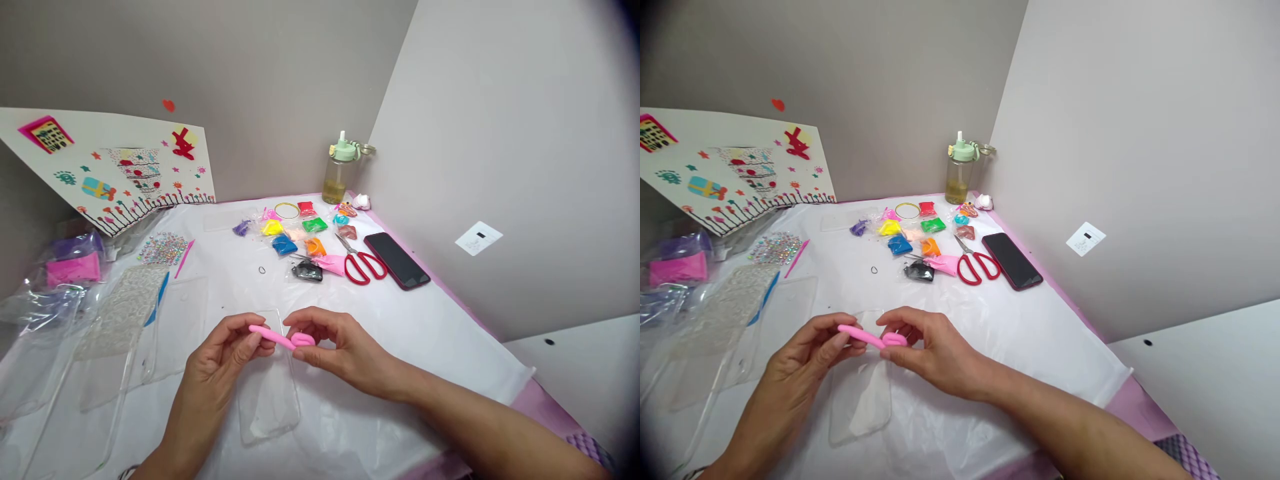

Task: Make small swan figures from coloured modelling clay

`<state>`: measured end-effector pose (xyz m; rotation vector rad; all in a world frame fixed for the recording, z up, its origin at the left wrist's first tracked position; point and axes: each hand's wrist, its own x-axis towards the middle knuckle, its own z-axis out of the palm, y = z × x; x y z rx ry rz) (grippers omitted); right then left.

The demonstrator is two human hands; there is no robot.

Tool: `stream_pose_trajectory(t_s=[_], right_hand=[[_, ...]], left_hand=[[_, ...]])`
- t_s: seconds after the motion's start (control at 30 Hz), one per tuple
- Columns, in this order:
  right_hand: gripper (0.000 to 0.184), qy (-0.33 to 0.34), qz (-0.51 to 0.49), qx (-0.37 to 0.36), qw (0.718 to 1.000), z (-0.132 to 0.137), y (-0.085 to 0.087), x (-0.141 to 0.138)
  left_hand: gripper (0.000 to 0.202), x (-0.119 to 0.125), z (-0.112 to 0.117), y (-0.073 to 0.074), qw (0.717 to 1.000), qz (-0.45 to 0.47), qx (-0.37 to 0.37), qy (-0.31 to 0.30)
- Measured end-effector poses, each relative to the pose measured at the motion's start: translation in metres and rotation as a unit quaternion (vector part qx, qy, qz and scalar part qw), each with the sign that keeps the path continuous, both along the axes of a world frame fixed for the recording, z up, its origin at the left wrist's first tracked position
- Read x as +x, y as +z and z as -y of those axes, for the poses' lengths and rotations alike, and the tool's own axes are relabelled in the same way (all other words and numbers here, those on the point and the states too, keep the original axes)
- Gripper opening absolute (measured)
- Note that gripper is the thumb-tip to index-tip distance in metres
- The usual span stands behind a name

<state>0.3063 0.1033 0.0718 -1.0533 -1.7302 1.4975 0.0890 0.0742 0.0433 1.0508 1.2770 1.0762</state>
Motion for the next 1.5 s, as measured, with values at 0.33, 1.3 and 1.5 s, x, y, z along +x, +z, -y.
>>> stream_pose_trajectory(t_s=[0.33, 1.3, 1.5], right_hand=[[0.023, 0.060, -0.027, -0.095, 0.993, 0.000, 0.001, 0.000], [0.028, 0.093, -0.036, -0.132, 0.986, 0.003, 0.011, -0.001], [0.031, 0.092, -0.034, -0.131, 0.987, 0.005, 0.010, -0.001]], left_hand=[[0.030, 0.003, 0.002, 0.008, 0.994, -0.093, 0.040, -0.049], [0.014, 0.011, 0.007, 0.011, 0.981, -0.140, 0.116, -0.063], [0.013, 0.012, 0.010, 0.011, 0.983, -0.126, 0.114, -0.062]])
